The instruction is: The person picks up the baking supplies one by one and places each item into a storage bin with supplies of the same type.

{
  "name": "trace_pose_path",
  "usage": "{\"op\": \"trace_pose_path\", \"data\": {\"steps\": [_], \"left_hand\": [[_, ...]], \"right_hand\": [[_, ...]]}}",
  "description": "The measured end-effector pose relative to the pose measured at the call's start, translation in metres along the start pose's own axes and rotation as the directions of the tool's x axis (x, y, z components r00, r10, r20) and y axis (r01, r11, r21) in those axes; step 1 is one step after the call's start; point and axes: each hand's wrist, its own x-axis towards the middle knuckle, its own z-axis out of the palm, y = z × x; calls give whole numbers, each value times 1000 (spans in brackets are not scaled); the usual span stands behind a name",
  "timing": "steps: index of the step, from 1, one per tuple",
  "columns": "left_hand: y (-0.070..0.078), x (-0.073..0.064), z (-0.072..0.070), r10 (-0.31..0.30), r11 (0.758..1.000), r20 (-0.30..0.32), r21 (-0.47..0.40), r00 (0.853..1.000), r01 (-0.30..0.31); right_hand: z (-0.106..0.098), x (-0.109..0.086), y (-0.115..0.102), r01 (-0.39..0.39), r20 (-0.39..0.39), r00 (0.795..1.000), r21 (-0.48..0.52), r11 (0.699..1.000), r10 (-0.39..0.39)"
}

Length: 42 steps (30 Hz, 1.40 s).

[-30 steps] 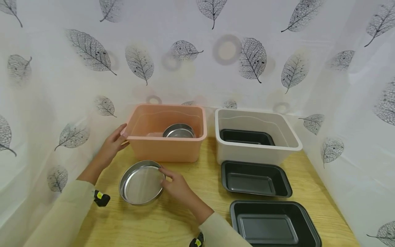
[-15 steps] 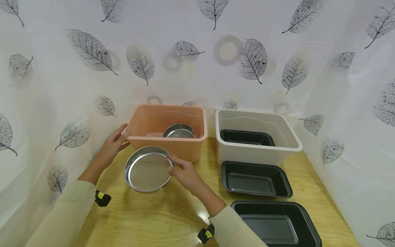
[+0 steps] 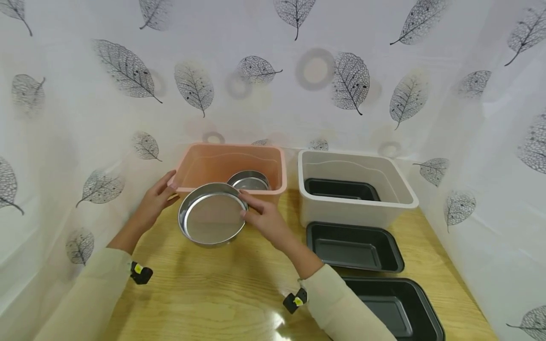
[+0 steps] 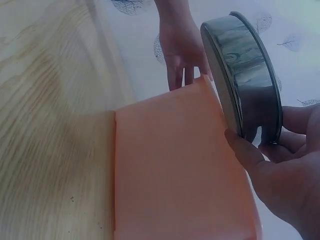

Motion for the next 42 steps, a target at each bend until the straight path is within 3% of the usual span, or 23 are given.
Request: {"op": "trace_pose_path", "data": {"steps": [15, 23, 29, 35, 42], "left_hand": [[6, 3, -2, -40, 994, 3, 98, 999, 39], [5, 4, -3, -36, 996, 9, 87, 999, 35], [4, 2, -3, -32, 997, 20, 66, 999, 31], [4, 1, -3, -37, 998, 15, 56, 999, 36], [0, 1, -3, -27, 998, 17, 61, 1000, 26]], "right_hand": [[-33, 22, -21, -23, 3, 1000, 31, 999, 23], [-46, 46, -22, -67, -40, 997, 87, 994, 70], [-55, 61, -23, -111, -78, 990, 60, 992, 116], [-66, 79, -22, -101, -89, 990, 71, 992, 108], [-76, 96, -19, -114, -157, 981, 30, 993, 117]]}}
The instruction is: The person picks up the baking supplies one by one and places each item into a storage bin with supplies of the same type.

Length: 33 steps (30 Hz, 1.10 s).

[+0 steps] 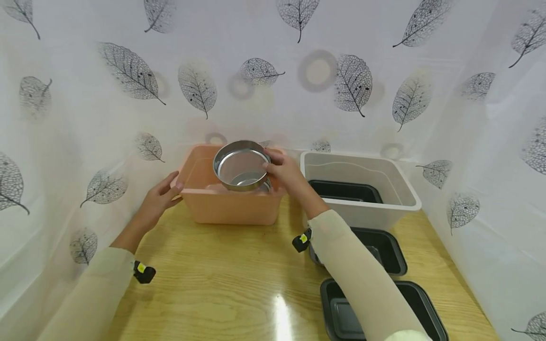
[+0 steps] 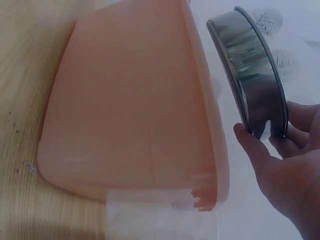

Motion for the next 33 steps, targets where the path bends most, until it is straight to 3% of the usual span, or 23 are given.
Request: {"op": "trace_pose_path", "data": {"steps": [4, 7, 13, 20, 23, 33], "left_hand": [[-2, 1, 0, 11, 1000, 4, -2, 1000, -11], [-2, 2, 0, 10, 1000, 0, -11, 1000, -10], [1, 0, 0, -8, 999, -17, -43, 1000, 7], [2, -1, 1, -8, 999, -10, -50, 1000, 8], [1, -1, 1, -5, 998, -4, -60, 1000, 4], [-3, 1, 0, -9, 1000, -2, -5, 1000, 9]], "right_hand": [[-5, 9, 3, 3, 0, 1000, 48, 999, -3], [-9, 16, 8, 19, 8, 1000, 23, 1000, -19], [-12, 29, 19, 75, 65, 996, -183, 980, -64], [-10, 38, 21, 100, 137, 989, -395, 913, -50], [-10, 43, 20, 103, 166, 986, -435, 895, -32], [-15, 58, 28, 87, 236, 972, -336, 938, -5]]}}
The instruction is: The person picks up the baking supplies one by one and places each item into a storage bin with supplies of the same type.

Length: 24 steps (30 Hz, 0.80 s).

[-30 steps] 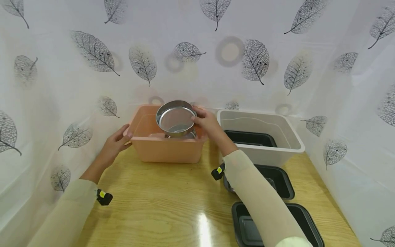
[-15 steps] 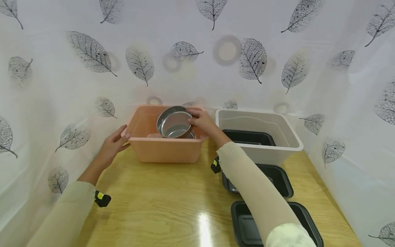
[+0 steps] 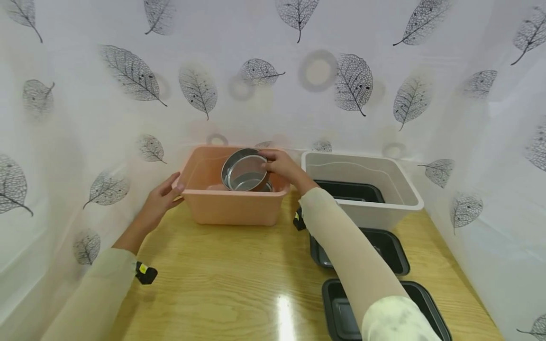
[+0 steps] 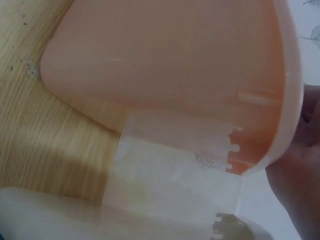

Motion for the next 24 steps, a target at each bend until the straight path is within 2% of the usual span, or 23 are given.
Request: {"op": "trace_pose_path", "data": {"steps": [6, 10, 14, 18, 24], "left_hand": [[3, 1, 0, 4, 999, 0, -37, 1000, -4], [2, 2, 2, 3, 998, -4, -60, 1000, -4], [0, 4, 3, 14, 999, -1, -47, 1000, -14], [0, 4, 3, 20, 999, 4, -27, 1000, -19], [1, -1, 0, -2, 1000, -16, -28, 1000, 2]], "right_hand": [[-7, 7, -2, -11, 67, 998, 7, 1000, 11], [-9, 12, -3, -24, 116, 993, -91, 996, 34], [-9, 16, -3, -25, 162, 985, -207, 978, 59], [-9, 19, -2, -32, 189, 979, -240, 970, 79], [-3, 25, 0, 21, 226, 973, -317, 948, 54]]}}
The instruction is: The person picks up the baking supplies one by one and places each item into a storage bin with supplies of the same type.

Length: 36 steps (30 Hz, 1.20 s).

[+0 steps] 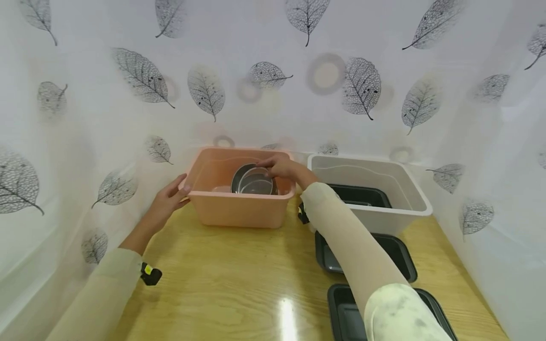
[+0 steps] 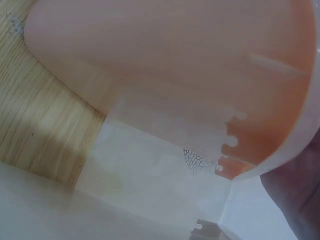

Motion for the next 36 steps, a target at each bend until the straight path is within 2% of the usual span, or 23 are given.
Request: {"op": "trace_pose_path", "data": {"steps": [8, 12, 16, 25, 30, 36], "left_hand": [[0, -1, 0, 9, 1000, 2, 5, 1000, -9], [1, -1, 1, 14, 1000, 5, 9, 1000, -14], [1, -2, 1, 6, 1000, 0, 20, 1000, -6], [2, -3, 1, 8, 1000, -1, 14, 1000, -8], [2, -3, 1, 15, 1000, 4, 22, 1000, -15], [2, -3, 3, 4, 1000, -5, 26, 1000, -4]], "right_hand": [[3, 1, 0, -15, 25, 1000, -93, 996, 17], [1, 1, -1, -16, -6, 1000, -134, 991, 15], [-2, -5, 0, 4, -39, 999, -123, 992, -8], [-26, -36, 4, 63, -91, 994, 5, 998, -62], [-39, -58, 8, 83, -154, 985, 52, 995, -74], [-49, -88, 15, 98, -196, 977, 73, 993, -82]]}}
